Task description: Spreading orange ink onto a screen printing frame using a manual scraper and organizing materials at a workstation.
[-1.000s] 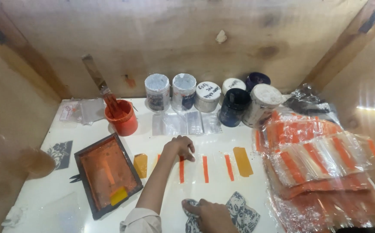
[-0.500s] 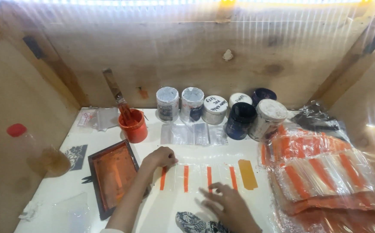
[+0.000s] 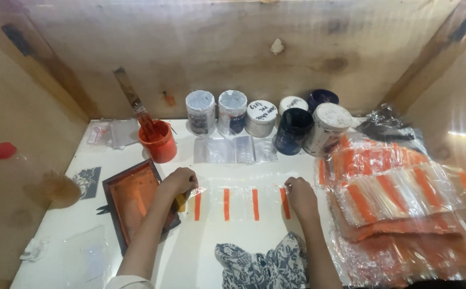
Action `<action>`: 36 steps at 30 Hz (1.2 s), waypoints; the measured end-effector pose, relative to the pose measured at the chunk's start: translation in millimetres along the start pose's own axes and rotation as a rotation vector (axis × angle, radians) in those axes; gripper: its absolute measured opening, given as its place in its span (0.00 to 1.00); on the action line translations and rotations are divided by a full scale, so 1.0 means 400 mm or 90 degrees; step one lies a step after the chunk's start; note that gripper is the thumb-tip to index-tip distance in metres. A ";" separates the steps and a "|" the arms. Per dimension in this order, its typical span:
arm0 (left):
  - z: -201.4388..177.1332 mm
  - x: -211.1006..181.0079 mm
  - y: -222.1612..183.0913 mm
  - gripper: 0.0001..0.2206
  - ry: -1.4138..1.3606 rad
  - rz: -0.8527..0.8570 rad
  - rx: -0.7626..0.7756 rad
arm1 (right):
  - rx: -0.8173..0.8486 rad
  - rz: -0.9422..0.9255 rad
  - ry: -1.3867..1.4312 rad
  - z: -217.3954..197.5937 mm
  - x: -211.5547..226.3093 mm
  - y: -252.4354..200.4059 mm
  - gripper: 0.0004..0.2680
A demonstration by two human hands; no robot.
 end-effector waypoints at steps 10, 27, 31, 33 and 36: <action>-0.033 -0.030 -0.043 0.05 -0.012 -0.043 0.005 | 0.008 0.031 0.025 -0.087 0.072 -0.017 0.08; 0.001 0.028 -0.013 0.06 -0.057 -0.012 -0.042 | 0.079 0.112 0.103 -0.069 0.032 -0.013 0.06; -0.012 0.014 -0.028 0.05 -0.064 -0.017 -0.046 | 0.089 0.097 0.101 -0.043 0.015 0.000 0.06; -0.011 0.013 -0.028 0.05 -0.056 -0.015 -0.050 | 0.083 0.103 0.096 -0.076 0.039 -0.011 0.06; -0.008 0.017 -0.028 0.04 -0.063 -0.014 -0.056 | 0.078 0.073 0.072 -0.058 0.026 -0.012 0.04</action>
Point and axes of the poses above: each hand's wrist, its own y-axis towards the middle knuckle, its own z-axis out of the palm, x = y × z, the point moved 4 cm from there along y, towards the middle knuckle, and after that the axes turned 15 degrees about -x, right-handed, at the moved point
